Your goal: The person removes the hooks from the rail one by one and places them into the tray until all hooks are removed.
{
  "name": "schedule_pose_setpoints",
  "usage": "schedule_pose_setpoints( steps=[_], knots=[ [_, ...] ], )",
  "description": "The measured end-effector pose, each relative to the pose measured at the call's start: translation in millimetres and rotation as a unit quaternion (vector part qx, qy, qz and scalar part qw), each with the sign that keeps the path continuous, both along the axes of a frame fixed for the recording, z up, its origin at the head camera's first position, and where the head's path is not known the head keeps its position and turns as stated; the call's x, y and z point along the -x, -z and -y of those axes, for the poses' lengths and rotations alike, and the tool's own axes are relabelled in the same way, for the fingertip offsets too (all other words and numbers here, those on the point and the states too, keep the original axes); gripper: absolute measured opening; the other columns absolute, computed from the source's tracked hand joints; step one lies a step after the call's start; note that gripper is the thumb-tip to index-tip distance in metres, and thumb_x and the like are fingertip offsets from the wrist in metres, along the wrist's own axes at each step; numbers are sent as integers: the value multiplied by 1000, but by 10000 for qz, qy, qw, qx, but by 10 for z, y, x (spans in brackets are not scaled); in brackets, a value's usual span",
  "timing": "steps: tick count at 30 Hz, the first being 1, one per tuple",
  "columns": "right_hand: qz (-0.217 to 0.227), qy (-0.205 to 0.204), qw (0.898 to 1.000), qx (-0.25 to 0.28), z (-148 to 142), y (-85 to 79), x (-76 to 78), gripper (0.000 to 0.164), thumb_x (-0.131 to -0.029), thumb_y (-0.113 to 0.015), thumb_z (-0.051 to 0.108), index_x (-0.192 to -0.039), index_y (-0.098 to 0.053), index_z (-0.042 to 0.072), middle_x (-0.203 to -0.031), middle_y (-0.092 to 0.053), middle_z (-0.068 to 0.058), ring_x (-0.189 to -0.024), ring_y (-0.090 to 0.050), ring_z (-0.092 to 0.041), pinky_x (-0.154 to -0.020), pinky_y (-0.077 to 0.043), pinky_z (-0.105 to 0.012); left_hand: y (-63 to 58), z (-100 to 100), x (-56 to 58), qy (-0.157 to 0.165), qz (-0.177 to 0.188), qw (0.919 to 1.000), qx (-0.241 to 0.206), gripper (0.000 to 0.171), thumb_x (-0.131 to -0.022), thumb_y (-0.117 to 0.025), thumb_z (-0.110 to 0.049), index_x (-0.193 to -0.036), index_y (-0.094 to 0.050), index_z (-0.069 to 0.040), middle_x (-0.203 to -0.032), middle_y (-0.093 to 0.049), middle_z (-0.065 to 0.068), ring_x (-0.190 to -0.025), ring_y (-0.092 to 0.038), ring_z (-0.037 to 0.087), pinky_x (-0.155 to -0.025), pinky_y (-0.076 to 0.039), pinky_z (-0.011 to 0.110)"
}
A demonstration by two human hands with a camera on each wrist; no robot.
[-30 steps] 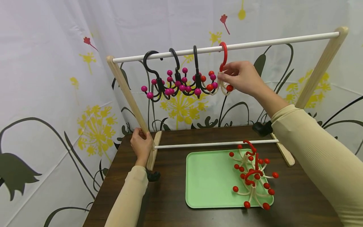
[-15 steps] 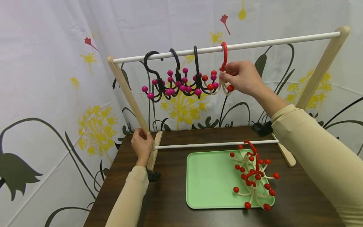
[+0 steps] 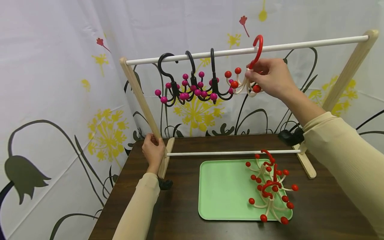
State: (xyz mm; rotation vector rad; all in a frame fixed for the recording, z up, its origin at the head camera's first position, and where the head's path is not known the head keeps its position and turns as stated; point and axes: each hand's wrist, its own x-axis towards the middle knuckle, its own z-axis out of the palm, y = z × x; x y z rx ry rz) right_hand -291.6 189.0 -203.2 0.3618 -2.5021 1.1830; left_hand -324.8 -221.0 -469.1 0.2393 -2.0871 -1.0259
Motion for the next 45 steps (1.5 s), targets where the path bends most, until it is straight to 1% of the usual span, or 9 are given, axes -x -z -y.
schedule_pose_setpoints(
  steps=[9,15,18,23,27,31,35,41,45],
  knots=[
    [-92,354,9990,251,-250,100,-96,43,-94,-63,36,-125,-65,5,-106,-69,-8,-89,-61,-14,-68,-47,-20,3,-7,9,21,10,10000,28,15,-82,-70,-7,-94,-62,-2,-84,-66,15,-79,-62,33,-75,-44,52],
    [-356,511,9974,353,-457,53,-168,41,-92,-67,33,-120,-68,3,-84,-67,15,-77,-61,-5,-63,-44,-19,-2,-19,26,70,-42,10000,51,15,-82,-70,-8,-94,-62,-3,-85,-66,14,-78,-62,32,-75,-44,52],
    [-333,495,9970,491,-548,15,-185,38,-91,-69,31,-117,-69,3,-79,-64,22,-75,-61,-3,-62,-43,-20,-1,-25,27,83,-51,9999,47,15,-82,-70,-7,-93,-62,-2,-85,-66,14,-78,-62,33,-75,-44,51],
    [-57,404,9964,742,-668,2,-243,28,-89,-72,30,-109,-73,12,-78,-67,19,-74,-60,-6,-60,-42,-22,4,-29,23,129,-68,9999,28,16,-81,-70,-7,-94,-62,-2,-84,-66,14,-78,-62,32,-74,-44,51],
    [107,193,9982,565,-697,59,-296,24,-88,-73,30,-103,-73,11,-75,-70,12,-66,-63,-7,-50,-44,-23,10,-19,11,64,-74,10000,-10,14,-81,-70,-6,-93,-62,-2,-84,-66,14,-78,-62,33,-74,-44,51],
    [325,-90,9993,-130,-621,230,-362,28,-88,-72,31,-104,-70,8,-82,-73,1,-65,-67,-13,-54,-47,-27,9,-2,4,8,7,10000,-27,14,-82,-70,-6,-93,-63,-3,-84,-66,14,-78,-62,33,-75,-44,51],
    [528,-562,9951,-614,-443,493,-404,24,-88,-74,25,-104,-71,7,-86,-73,-7,-65,-66,-20,-59,-48,-30,-1,10,7,37,61,10000,-43,14,-82,-70,-8,-93,-63,-3,-84,-66,14,-79,-62,32,-76,-45,50],
    [988,-1438,9806,-898,-127,980,-439,14,-88,-73,17,-98,-75,8,-79,-72,-3,-63,-62,-17,-58,-47,-32,-10,17,11,57,2,10000,-62,14,-82,-70,-8,-93,-62,-3,-84,-67,14,-79,-62,32,-76,-45,51],
    [1178,-1812,9711,-1014,27,1274,-458,7,-89,-72,12,-93,-76,8,-78,-72,0,-64,-62,-14,-62,-48,-33,3,18,17,38,-15,10000,-43,14,-81,-70,-8,-92,-62,-2,-84,-67,14,-79,-62,32,-76,-44,50]
  ],
)
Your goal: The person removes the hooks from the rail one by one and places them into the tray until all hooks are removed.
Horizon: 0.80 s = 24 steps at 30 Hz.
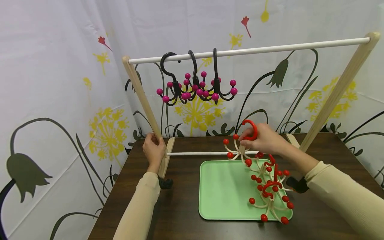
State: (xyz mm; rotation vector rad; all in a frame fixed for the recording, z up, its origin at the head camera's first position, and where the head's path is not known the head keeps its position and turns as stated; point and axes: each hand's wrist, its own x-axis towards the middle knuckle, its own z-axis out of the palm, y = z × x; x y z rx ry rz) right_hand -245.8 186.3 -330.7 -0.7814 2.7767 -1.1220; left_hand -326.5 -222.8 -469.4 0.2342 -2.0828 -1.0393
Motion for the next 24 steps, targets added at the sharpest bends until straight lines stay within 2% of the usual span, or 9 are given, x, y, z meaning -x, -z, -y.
schedule_pose_setpoints(
  steps=[6,13,18,24],
  knots=[
    [96,-295,9994,-154,107,293,-9,4,-88,-72,10,-90,-75,8,-77,-71,1,-62,-60,-12,-61,-47,-33,15,-1,2,-31,-33,10000,14,14,-81,-69,-7,-92,-62,-3,-84,-66,13,-77,-62,32,-75,-44,50],
    [432,-354,9978,-358,145,561,-1,3,-88,-70,6,-88,-73,7,-77,-70,0,-61,-59,-13,-62,-49,-33,11,0,-8,-26,75,10000,-14,14,-82,-69,-9,-93,-62,-3,-85,-66,13,-79,-61,33,-75,-44,50],
    [404,-407,9972,-476,142,684,18,5,-88,-69,4,-89,-73,7,-80,-69,0,-61,-54,-11,-61,-47,-31,1,0,-12,-11,-13,10000,-15,14,-82,-70,-7,-92,-62,-2,-84,-66,14,-78,-62,33,-75,-44,50],
    [368,-401,9966,-615,141,783,23,7,-88,-68,4,-92,-73,8,-89,-71,-1,-73,-62,-12,-68,-50,-32,-6,-21,-11,-45,14,10000,2,15,-81,-70,-8,-93,-63,-2,-85,-66,14,-79,-62,32,-75,-44,50]
  ],
)
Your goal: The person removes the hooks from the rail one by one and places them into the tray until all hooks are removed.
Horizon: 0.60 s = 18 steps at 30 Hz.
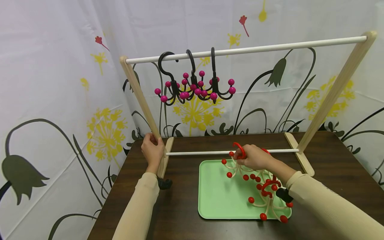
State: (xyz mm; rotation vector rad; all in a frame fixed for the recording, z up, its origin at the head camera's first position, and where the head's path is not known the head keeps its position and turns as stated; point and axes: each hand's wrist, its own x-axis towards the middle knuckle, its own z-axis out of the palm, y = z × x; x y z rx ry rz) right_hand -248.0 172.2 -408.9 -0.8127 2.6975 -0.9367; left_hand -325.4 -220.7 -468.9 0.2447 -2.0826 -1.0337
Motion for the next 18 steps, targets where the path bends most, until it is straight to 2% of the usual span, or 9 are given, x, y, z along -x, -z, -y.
schedule_pose_setpoints(
  steps=[8,14,18],
  knots=[
    [47,-16,9996,-279,33,89,15,10,-90,-67,5,-98,-73,7,-92,-72,-2,-80,-66,-16,-72,-51,-35,1,15,-3,26,34,10000,-4,14,-82,-70,-8,-93,-63,-3,-85,-66,14,-79,-63,32,-75,-45,50],
    [160,-53,9987,-478,-15,140,30,13,-88,-67,1,-98,-73,4,-93,-72,-7,-75,-62,-14,-68,-49,-32,-10,-2,-1,43,-13,10000,-13,14,-81,-70,-7,-92,-63,-2,-84,-66,14,-78,-63,32,-75,-45,50],
    [202,-152,9982,-541,-53,188,25,14,-86,-67,0,-99,-72,0,-88,-70,-5,-72,-58,-14,-68,-48,-32,0,-10,1,-14,26,10000,0,15,-81,-71,-8,-92,-62,-3,-84,-66,14,-78,-62,33,-75,-45,50]
  ],
)
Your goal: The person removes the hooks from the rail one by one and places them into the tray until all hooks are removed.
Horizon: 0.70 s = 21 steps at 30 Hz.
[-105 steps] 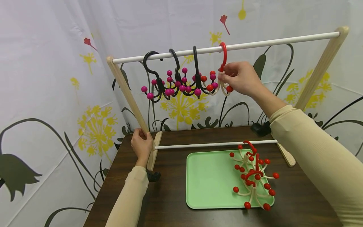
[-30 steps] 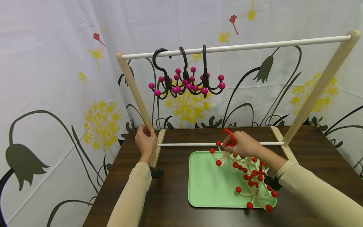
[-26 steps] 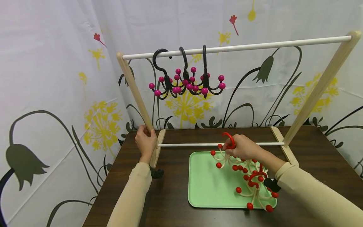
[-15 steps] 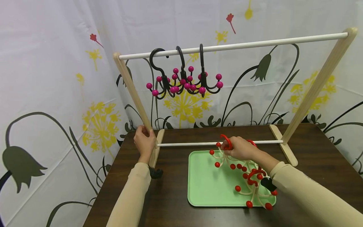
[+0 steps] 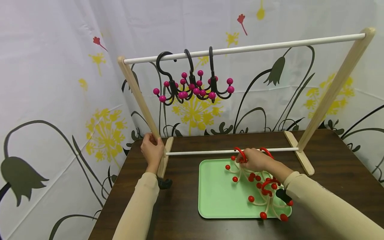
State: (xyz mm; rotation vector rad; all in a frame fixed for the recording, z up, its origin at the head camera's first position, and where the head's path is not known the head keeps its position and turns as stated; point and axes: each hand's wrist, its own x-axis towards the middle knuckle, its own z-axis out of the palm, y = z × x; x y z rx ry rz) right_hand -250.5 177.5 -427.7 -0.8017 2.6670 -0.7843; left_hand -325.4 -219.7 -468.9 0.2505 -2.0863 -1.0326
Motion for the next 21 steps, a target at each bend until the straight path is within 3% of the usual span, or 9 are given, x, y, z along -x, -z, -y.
schedule_pose_setpoints(
  steps=[10,19,21],
  knots=[
    [209,27,9998,-54,-13,-92,-26,18,-82,-70,1,-99,-73,0,-85,-70,-4,-68,-56,-13,-63,-47,-30,-3,20,-8,9,20,10000,3,14,-82,-69,-7,-93,-62,-2,-85,-66,15,-79,-62,33,-76,-44,50],
    [490,458,9973,-289,-90,-257,-73,23,-81,-79,14,-100,-72,4,-83,-66,-2,-68,-55,-14,-62,-47,-32,-19,3,-7,25,-5,10000,-22,15,-82,-69,-6,-93,-62,0,-84,-66,16,-79,-62,34,-76,-43,51],
    [535,541,9965,-358,-105,-317,-89,31,-80,-80,16,-105,-71,0,-84,-66,-3,-69,-55,-15,-63,-48,-34,-15,1,-7,21,-26,10000,-7,14,-81,-69,-6,-93,-62,0,-84,-66,16,-78,-61,34,-75,-43,51]
  ],
)
